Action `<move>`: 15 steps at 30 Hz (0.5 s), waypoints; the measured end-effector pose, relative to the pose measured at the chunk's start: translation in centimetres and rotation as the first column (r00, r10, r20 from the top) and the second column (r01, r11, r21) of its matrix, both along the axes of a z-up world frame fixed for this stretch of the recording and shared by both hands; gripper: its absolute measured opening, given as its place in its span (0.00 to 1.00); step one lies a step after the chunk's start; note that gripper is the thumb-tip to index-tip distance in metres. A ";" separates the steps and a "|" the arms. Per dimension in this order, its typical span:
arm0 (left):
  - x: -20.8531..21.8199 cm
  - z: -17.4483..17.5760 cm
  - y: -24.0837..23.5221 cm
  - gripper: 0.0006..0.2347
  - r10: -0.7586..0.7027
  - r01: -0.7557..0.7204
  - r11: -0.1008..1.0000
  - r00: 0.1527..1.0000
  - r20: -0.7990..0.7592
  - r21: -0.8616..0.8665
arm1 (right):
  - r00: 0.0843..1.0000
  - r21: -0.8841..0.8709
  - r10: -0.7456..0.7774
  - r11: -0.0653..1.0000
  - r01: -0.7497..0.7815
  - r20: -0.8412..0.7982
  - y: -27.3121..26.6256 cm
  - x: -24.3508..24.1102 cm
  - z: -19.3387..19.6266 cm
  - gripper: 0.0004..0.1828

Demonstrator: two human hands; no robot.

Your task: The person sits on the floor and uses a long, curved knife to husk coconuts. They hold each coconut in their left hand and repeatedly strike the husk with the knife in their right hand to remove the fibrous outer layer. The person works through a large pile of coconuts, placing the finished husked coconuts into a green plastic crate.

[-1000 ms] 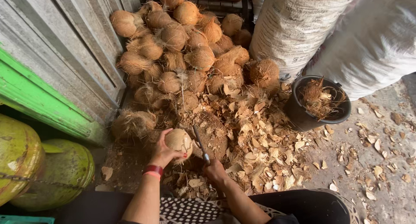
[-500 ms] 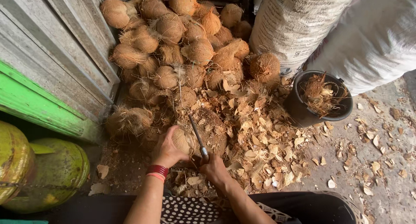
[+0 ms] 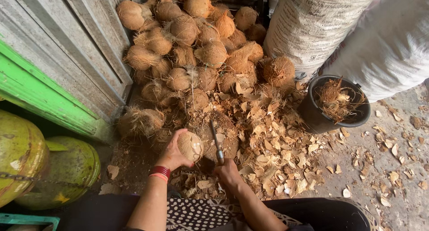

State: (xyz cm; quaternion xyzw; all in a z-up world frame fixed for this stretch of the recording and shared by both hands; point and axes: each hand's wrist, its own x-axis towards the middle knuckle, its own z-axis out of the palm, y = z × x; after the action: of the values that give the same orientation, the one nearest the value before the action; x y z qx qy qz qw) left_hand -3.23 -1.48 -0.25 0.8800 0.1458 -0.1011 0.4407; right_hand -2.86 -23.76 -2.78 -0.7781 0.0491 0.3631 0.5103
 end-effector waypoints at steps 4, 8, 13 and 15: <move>0.7 -0.5 0.8 0.51 -0.047 0.048 0.998 0.998 0.053 -0.031 | 0.952 0.104 0.042 0.992 -0.076 0.304 0.6 -1.8 1.9 0.05; 0.9 -0.3 0.7 0.51 -0.066 0.066 0.997 0.998 0.003 -0.040 | 0.956 -0.091 0.154 0.987 -0.135 0.250 1.1 -1.9 -0.4 0.09; 0.7 -0.1 0.1 0.50 0.005 -0.004 1.000 0.999 -0.048 0.021 | 0.999 0.013 0.016 1.000 -0.016 -0.031 0.4 0.6 -4.4 0.08; 0.3 -0.7 -0.5 0.50 0.177 -0.175 0.967 0.984 -0.006 -0.183 | 0.999 0.010 0.028 1.000 -0.028 -0.019 0.3 0.5 -4.3 0.08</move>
State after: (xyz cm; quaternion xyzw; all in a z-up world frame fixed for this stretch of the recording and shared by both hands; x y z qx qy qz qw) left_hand -2.89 -1.98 -0.92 0.8199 0.2112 -0.0698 0.5276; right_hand -2.36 -23.43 -7.05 -0.7727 0.0414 0.3780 0.5082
